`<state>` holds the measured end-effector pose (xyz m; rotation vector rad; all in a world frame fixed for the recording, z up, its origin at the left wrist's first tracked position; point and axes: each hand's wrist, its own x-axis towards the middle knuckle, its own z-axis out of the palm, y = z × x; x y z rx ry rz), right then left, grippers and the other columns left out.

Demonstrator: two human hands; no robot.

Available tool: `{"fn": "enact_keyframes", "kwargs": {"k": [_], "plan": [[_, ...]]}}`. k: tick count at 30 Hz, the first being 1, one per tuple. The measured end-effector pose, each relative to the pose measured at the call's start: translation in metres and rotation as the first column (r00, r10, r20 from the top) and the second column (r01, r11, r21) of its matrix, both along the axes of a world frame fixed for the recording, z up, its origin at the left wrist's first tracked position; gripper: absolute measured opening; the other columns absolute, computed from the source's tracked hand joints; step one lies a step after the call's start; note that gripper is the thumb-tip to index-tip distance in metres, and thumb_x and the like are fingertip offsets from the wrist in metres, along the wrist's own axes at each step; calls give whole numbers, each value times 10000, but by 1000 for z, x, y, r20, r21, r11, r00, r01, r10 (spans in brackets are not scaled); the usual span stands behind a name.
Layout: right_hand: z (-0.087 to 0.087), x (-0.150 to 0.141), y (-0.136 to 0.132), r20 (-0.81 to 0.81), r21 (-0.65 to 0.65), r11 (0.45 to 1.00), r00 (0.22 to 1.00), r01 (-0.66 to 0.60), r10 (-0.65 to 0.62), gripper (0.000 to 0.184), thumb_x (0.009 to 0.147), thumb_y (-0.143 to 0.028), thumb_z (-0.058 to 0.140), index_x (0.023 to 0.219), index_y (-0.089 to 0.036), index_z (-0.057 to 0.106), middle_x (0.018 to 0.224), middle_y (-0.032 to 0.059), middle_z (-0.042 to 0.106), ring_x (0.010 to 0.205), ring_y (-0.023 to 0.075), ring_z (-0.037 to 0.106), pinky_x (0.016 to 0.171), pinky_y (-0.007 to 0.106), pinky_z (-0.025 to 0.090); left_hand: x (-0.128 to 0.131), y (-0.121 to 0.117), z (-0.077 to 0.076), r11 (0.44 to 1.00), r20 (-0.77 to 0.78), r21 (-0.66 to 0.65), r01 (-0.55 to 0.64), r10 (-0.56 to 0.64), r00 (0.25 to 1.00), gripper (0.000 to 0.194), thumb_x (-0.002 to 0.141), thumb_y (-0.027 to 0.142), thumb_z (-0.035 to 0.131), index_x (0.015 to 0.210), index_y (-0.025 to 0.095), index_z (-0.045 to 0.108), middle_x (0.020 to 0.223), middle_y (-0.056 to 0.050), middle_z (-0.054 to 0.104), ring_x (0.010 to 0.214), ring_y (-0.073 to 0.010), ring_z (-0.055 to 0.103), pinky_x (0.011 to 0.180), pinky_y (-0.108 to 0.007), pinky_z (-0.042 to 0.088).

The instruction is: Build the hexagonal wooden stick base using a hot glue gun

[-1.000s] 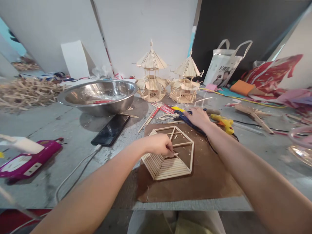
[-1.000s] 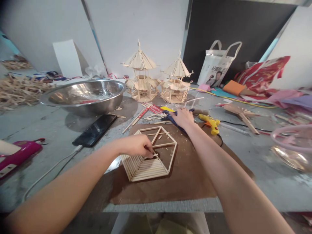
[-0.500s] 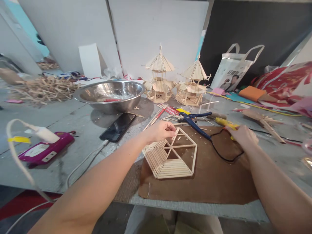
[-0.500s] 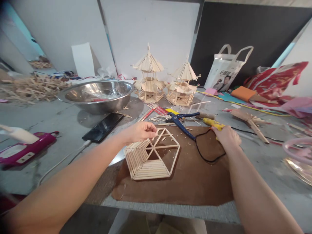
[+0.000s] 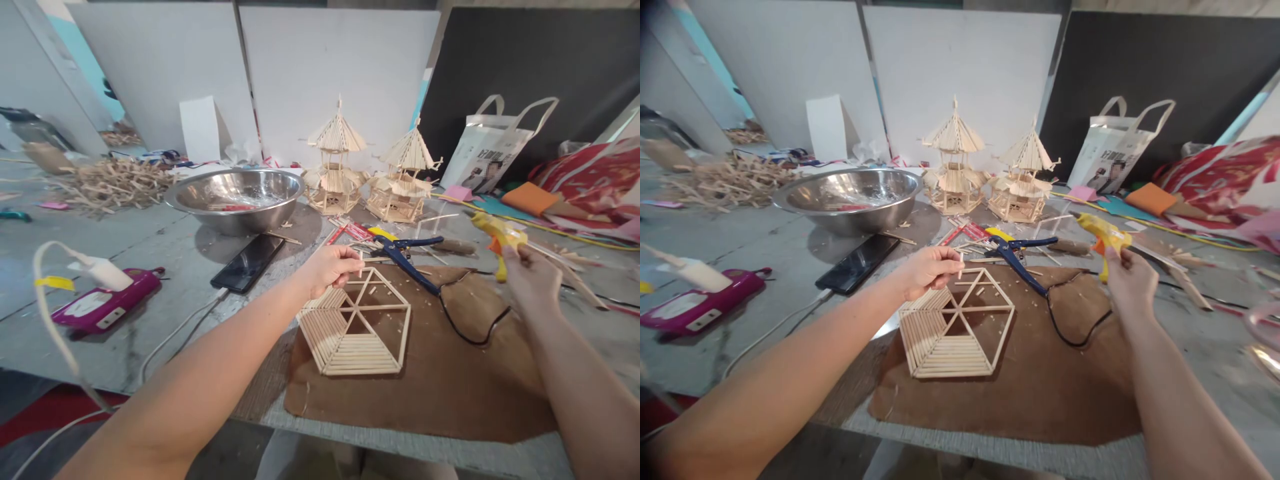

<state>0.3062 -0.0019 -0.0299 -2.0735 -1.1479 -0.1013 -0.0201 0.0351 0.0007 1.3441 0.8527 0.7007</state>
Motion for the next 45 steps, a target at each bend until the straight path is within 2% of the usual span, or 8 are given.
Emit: {"fn": "enact_keyframes", "kwargs": {"k": [2, 6, 10, 12, 16, 23, 34, 45], "plan": [[10, -15, -2, -23, 28, 1000, 1000, 4, -4, 476, 731, -450, 357, 938, -84, 581, 731, 163, 616, 628, 172, 570, 469, 236, 367, 0, 0, 1, 999, 46, -30, -17, 18, 999, 91, 648, 152, 554, 654, 138, 464, 555, 28, 517, 302, 5, 298, 321, -163, 160], [21, -47, -10, -167, 138, 984, 977, -111, 133, 350, 640, -455, 504, 802, -153, 574, 734, 114, 612, 640, 189, 553, 515, 266, 387, 1, 0, 3, 996, 104, -78, -47, 55, 993, 96, 634, 148, 568, 650, 136, 474, 538, 34, 517, 309, -1, 323, 317, -155, 166], [20, -75, -22, -463, 237, 880, 749, -411, 474, 239, 569, -371, 609, 701, -177, 563, 670, 58, 613, 609, 175, 570, 565, 279, 449, 1, 0, 1, 990, 143, -110, -87, 103, 984, 113, 634, 186, 587, 646, 130, 491, 558, 25, 535, 333, -7, 354, 331, -155, 209], [17, -86, -26, -488, 279, 821, 663, -498, 568, 217, 547, -359, 624, 677, -192, 573, 623, 27, 612, 580, 167, 576, 571, 287, 470, 1, 1, -1, 987, 164, -129, -98, 119, 979, 129, 632, 208, 596, 649, 128, 496, 570, 27, 537, 343, -7, 359, 340, -156, 224], [11, -100, -30, -448, 220, 768, 637, -601, 627, 146, 553, -320, 630, 636, -205, 595, 564, 7, 613, 534, 167, 580, 520, 291, 490, 2, 1, -4, 981, 202, -165, -97, 130, 971, 165, 610, 221, 625, 652, 124, 498, 594, 27, 539, 359, -5, 360, 347, -156, 227], [8, -112, -32, -384, 277, 634, 521, -722, 762, 191, 582, -283, 632, 770, -254, 617, 787, 4, 651, 691, 191, 608, 629, 338, 521, 4, 1, -4, 972, 237, -208, -113, 162, 958, 102, 678, 210, 565, 665, 126, 509, 596, 20, 524, 342, 1, 334, 340, -163, 214], [-7, -102, -29, -182, 163, 612, 586, -774, 790, 230, 646, -294, 579, 874, -266, 597, 843, 11, 627, 764, 216, 583, 695, 386, 487, 4, 3, -6, 964, 271, -244, -108, 174, 947, 100, 707, 192, 528, 632, 127, 516, 572, 24, 506, 346, -3, 332, 340, -159, 216], [-7, -103, -31, -196, 151, 624, 595, -767, 779, 190, 662, -293, 562, 825, -201, 599, 834, 41, 636, 751, 209, 596, 677, 338, 491, 5, 2, -6, 966, 279, -242, -92, 160, 947, 84, 715, 194, 526, 658, 133, 521, 573, 27, 514, 347, -4, 336, 339, -159, 217]]}}
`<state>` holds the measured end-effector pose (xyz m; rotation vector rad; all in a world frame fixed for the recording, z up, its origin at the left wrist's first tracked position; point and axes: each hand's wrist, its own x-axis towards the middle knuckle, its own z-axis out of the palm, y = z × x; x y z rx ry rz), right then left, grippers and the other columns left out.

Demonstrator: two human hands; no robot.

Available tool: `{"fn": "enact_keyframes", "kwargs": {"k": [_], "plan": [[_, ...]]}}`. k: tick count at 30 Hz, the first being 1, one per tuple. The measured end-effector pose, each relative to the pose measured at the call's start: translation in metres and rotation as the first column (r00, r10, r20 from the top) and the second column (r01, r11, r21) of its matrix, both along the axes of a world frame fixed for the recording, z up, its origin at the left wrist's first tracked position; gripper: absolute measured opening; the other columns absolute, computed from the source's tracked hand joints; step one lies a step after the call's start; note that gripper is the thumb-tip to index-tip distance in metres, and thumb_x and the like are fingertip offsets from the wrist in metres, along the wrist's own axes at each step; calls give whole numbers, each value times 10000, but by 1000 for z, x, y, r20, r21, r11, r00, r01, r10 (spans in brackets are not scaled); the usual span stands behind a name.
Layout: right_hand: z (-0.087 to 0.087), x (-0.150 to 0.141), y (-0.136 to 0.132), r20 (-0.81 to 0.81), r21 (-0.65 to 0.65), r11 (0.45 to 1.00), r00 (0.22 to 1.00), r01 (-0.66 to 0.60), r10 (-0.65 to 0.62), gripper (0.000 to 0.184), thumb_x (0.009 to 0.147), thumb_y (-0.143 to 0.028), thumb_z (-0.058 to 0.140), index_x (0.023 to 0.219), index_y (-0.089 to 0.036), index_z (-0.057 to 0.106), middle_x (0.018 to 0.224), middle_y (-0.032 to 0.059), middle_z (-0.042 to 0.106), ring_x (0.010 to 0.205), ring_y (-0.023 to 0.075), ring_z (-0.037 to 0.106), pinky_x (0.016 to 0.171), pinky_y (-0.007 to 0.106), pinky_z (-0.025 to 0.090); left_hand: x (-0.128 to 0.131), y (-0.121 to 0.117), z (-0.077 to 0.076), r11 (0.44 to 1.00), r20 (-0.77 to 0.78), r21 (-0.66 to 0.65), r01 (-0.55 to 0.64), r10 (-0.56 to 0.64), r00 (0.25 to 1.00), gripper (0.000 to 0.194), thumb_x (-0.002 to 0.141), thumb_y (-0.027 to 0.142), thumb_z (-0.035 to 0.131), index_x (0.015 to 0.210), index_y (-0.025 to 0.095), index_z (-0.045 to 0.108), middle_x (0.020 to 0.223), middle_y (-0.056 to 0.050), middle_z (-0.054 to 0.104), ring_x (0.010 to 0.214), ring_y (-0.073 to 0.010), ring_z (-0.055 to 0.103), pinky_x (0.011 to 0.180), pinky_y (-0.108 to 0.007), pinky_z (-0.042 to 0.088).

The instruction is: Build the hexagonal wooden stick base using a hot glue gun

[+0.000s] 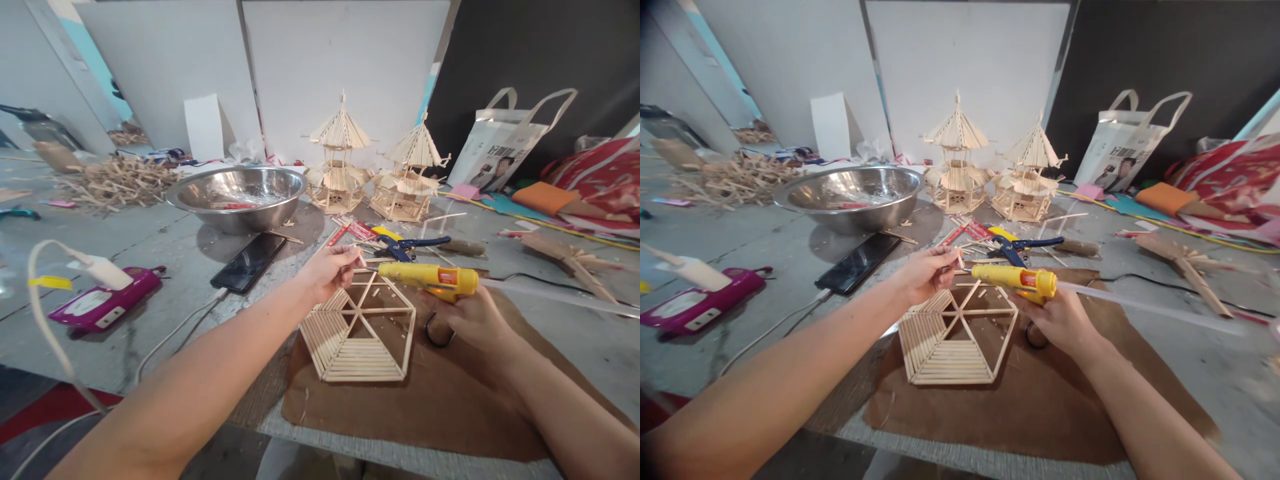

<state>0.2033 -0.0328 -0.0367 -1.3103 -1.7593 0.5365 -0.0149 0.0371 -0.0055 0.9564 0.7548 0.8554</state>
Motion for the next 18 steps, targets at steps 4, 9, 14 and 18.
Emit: {"fn": "enact_keyframes", "kwargs": {"k": [4, 9, 14, 18], "plan": [[-2, 2, 2, 39, 37, 999, 999, 9, -10, 218, 663, -288, 563, 853, -188, 595, 853, 48, 632, 765, 210, 591, 695, 339, 484, 0, -1, 1, 1000, -4, -13, 0, 0, 1000, 106, 709, 203, 535, 639, 127, 509, 572, 30, 510, 340, -2, 329, 333, -156, 197], [-1, 2, 2, 80, 56, 998, 997, -1, -3, 218, 673, -272, 554, 875, -199, 594, 884, 37, 628, 791, 200, 583, 718, 321, 479, 0, -2, 2, 1000, -6, -25, 2, -3, 1000, 117, 703, 208, 544, 630, 127, 503, 558, 31, 510, 338, -1, 326, 335, -149, 208], [-2, 3, 3, 75, 105, 994, 997, -8, 0, 214, 683, -262, 545, 874, -187, 601, 867, 39, 632, 769, 195, 589, 692, 305, 487, 1, -2, 2, 1000, 12, -16, -13, 13, 1000, 113, 689, 195, 551, 617, 119, 508, 565, 21, 515, 330, 2, 336, 329, -145, 216], [-3, 4, 3, 69, 108, 994, 998, -15, 8, 216, 691, -281, 541, 873, -187, 610, 857, 36, 639, 770, 194, 593, 692, 297, 489, 1, -3, 2, 1000, 5, -23, -13, 13, 1000, 105, 702, 179, 533, 619, 119, 510, 542, 20, 506, 322, -4, 339, 320, -148, 220]]}}
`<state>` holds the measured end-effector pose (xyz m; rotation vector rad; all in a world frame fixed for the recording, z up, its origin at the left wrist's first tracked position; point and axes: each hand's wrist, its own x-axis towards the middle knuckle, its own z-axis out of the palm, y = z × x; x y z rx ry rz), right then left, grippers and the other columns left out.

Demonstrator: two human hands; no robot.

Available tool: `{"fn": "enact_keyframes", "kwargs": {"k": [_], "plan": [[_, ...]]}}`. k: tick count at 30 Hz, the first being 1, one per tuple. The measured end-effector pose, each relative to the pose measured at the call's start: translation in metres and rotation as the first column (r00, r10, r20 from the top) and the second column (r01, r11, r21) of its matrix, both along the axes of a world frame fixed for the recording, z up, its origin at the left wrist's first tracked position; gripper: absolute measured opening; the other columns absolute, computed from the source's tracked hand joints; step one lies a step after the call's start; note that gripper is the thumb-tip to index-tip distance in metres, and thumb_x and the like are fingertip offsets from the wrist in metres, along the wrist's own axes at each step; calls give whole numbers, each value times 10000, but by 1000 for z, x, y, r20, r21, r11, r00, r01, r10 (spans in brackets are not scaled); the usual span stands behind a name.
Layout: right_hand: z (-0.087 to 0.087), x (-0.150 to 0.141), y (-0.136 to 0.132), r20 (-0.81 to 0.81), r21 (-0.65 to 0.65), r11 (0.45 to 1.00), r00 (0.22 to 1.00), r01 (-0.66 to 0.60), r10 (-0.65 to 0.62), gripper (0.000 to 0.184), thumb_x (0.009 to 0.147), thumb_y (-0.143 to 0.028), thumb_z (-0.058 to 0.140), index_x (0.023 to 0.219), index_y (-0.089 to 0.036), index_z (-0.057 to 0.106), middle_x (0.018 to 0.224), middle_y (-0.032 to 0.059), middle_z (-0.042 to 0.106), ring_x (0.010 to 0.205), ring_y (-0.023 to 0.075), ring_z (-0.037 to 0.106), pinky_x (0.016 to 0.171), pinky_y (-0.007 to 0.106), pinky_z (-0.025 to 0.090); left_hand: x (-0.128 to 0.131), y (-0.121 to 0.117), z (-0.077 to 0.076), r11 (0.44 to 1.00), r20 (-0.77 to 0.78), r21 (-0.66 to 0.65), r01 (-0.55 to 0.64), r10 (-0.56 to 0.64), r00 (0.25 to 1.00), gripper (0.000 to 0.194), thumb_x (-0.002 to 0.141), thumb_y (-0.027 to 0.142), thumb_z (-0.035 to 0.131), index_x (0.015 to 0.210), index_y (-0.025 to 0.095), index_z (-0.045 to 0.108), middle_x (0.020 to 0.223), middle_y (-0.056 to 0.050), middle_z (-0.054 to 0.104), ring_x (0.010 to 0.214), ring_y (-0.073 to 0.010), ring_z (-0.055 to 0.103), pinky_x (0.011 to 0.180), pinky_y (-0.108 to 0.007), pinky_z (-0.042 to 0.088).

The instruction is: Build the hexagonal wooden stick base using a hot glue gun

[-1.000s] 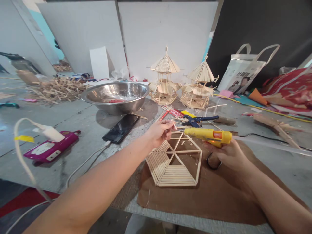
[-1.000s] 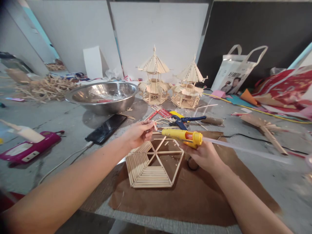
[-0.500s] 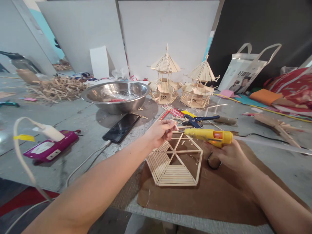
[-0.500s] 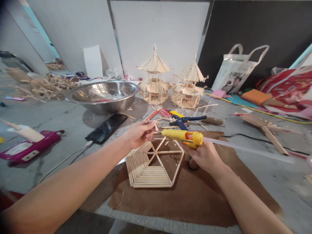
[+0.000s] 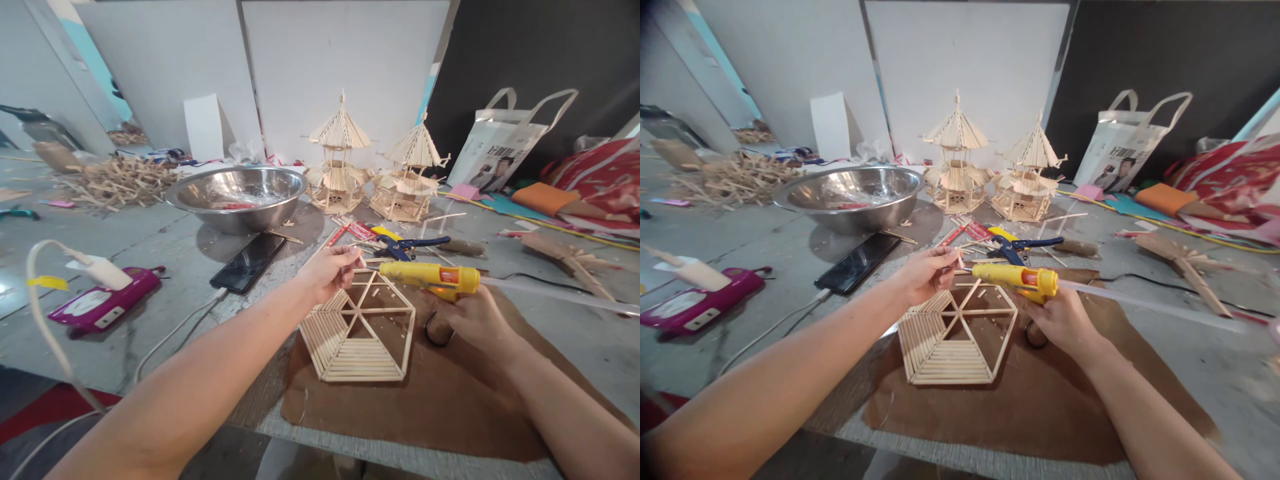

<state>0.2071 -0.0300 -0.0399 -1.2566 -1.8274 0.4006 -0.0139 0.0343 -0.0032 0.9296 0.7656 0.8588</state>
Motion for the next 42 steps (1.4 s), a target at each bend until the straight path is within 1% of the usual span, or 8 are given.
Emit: {"fn": "enact_keyframes", "kwargs": {"k": [13, 19, 22, 25, 27, 30, 35, 42], "plan": [[1, -1, -1, -30, -53, 998, 999, 39, -41, 225, 675, -298, 557, 857, -187, 627, 836, 32, 646, 761, 194, 597, 691, 301, 491, 0, 1, -1, 999, -15, 35, 19, -18, 1000, 82, 707, 189, 525, 659, 122, 524, 573, 20, 514, 327, 0, 340, 317, -142, 223], [4, -1, 0, -68, -60, 995, 994, 79, -83, 208, 651, -316, 579, 800, -178, 625, 788, 37, 648, 732, 194, 600, 682, 309, 491, 0, 0, -2, 982, -166, 169, 81, -52, 985, 161, 687, 253, 547, 606, 126, 489, 584, 20, 514, 340, -4, 326, 330, -164, 213], [9, -4, 0, -112, -68, 990, 985, 120, -127, 189, 642, -308, 585, 765, -169, 617, 757, 36, 649, 720, 194, 602, 662, 301, 495, 0, -1, -3, 943, -360, 324, 82, 42, 932, 171, 664, 292, 561, 636, 132, 511, 571, 29, 507, 357, -11, 318, 352, -174, 221], [12, -6, 0, -148, -67, 985, 974, 161, -170, 185, 638, -311, 581, 748, -166, 614, 726, 33, 650, 691, 194, 605, 630, 303, 501, 0, -3, -3, 872, -540, 473, 129, 171, 824, 187, 648, 328, 565, 659, 142, 551, 487, 56, 441, 395, -30, 326, 394, -179, 246], [13, -7, 0, -144, -59, 986, 976, 158, -165, 195, 637, -314, 579, 759, -167, 615, 750, 37, 653, 705, 195, 605, 644, 308, 500, 0, -4, -1, 805, -595, 563, 188, 237, 768, 177, 645, 322, 567, 641, 145, 574, 493, 52, 452, 444, -41, 356, 438, -183, 277], [11, -7, 1, -118, -50, 989, 982, 142, -147, 212, 638, -319, 578, 796, -182, 615, 812, 39, 653, 757, 195, 602, 685, 304, 493, 1, -6, 0, 726, -615, 642, 247, 296, 731, 151, 647, 293, 566, 626, 145, 592, 536, 41, 502, 502, -50, 391, 490, -187, 309], [7, -5, 2, -87, -65, 988, 985, 143, -148, 251, 645, -341, 574, 827, -170, 602, 831, 43, 651, 760, 194, 602, 689, 292, 489, 1, -6, 1, 699, -631, 661, 271, 324, 705, 164, 655, 304, 558, 644, 147, 603, 556, 33, 534, 512, -58, 413, 507, -194, 323], [8, -4, 1, -101, -120, 987, 987, 111, -124, 241, 652, -339, 569, 821, -169, 595, 829, 46, 650, 766, 204, 601, 688, 306, 487, 0, -5, -1, 675, -617, 682, 283, 323, 717, 159, 664, 305, 550, 639, 157, 602, 559, 23, 535, 513, -65, 419, 499, -196, 314]]}}
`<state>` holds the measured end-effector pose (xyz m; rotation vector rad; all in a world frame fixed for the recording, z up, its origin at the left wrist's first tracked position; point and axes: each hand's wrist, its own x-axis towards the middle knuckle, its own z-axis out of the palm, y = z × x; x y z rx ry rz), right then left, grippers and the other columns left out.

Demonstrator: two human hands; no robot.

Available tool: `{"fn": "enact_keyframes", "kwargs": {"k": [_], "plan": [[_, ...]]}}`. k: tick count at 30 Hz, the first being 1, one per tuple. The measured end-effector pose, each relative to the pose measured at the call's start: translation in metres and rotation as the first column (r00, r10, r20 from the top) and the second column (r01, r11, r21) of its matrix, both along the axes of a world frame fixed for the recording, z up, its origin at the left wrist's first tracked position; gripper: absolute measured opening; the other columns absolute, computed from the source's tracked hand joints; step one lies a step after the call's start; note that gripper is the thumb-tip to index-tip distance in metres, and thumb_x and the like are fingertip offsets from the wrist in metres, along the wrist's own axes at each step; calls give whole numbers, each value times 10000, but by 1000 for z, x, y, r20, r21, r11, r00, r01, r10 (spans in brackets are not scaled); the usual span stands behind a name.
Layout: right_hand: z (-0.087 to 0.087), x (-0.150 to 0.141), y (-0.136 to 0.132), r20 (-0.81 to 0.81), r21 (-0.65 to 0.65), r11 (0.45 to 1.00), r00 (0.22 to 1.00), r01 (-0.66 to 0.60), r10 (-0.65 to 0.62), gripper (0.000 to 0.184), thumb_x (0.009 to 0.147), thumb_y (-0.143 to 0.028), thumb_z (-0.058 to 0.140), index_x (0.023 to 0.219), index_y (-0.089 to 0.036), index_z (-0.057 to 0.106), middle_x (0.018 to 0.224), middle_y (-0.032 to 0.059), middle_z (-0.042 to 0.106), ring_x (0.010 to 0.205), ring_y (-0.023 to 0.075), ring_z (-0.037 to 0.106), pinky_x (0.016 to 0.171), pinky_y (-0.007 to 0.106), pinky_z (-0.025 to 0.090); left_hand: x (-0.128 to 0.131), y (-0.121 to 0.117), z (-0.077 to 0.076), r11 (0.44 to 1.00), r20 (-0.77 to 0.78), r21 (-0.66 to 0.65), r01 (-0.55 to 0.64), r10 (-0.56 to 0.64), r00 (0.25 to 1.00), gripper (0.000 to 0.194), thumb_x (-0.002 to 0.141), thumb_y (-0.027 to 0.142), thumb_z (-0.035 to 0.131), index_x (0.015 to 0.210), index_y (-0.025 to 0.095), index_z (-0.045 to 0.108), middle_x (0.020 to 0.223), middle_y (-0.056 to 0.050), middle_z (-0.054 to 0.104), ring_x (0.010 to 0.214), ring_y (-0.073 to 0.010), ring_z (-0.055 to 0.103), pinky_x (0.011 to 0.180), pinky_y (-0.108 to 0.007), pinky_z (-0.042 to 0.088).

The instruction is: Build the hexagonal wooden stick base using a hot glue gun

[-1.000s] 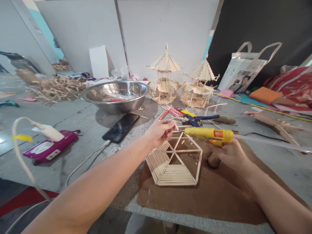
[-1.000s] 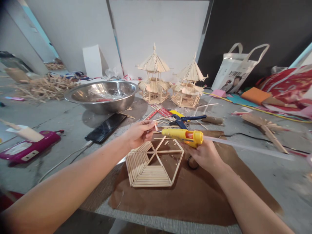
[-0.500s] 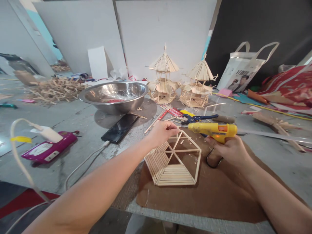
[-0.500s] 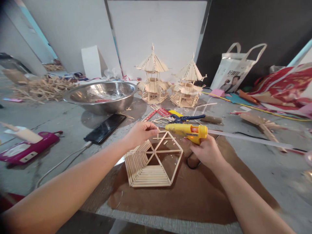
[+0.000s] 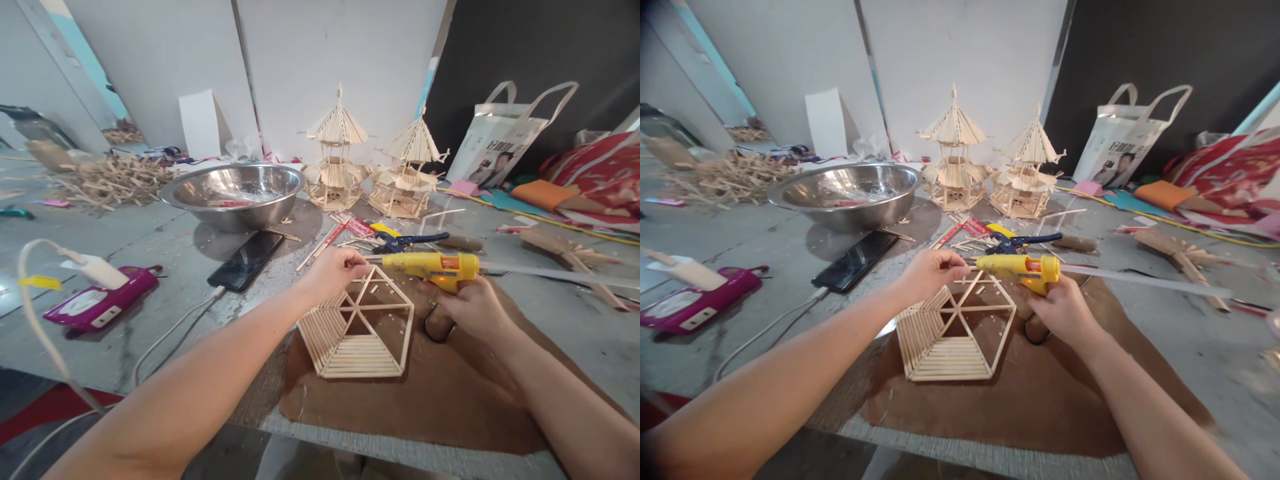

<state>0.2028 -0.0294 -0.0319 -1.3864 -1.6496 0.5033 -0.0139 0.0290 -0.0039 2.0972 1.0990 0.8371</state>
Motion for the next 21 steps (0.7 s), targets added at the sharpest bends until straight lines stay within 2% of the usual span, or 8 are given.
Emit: {"fn": "enact_keyframes", "kwargs": {"k": [5, 16, 21], "plan": [[0, 0, 0, -28, -5, 1000, 1000, -1, 1, 229, 646, -321, 576, 826, -182, 593, 842, 47, 647, 768, 216, 598, 695, 332, 484, 0, -1, 1, 1000, 20, 12, 12, -12, 1000, 130, 659, 277, 556, 624, 161, 603, 539, 26, 525, 498, -64, 404, 501, -197, 306], [3, -1, -1, -24, -57, 998, 999, 29, -31, 221, 626, -332, 587, 773, -166, 588, 798, 46, 652, 740, 203, 602, 668, 303, 488, -1, 0, 1, 1000, 27, -23, 3, -2, 1000, 149, 665, 293, 551, 639, 155, 601, 553, 25, 527, 512, -63, 407, 510, -196, 308], [5, -3, -1, -56, -4, 1000, 998, 26, -26, 222, 622, -330, 589, 793, -187, 591, 823, 37, 650, 762, 210, 598, 684, 326, 484, -1, 0, 2, 998, 61, -59, -12, 15, 998, 144, 647, 294, 571, 616, 156, 596, 528, 28, 509, 493, -60, 391, 485, -194, 293]]}}
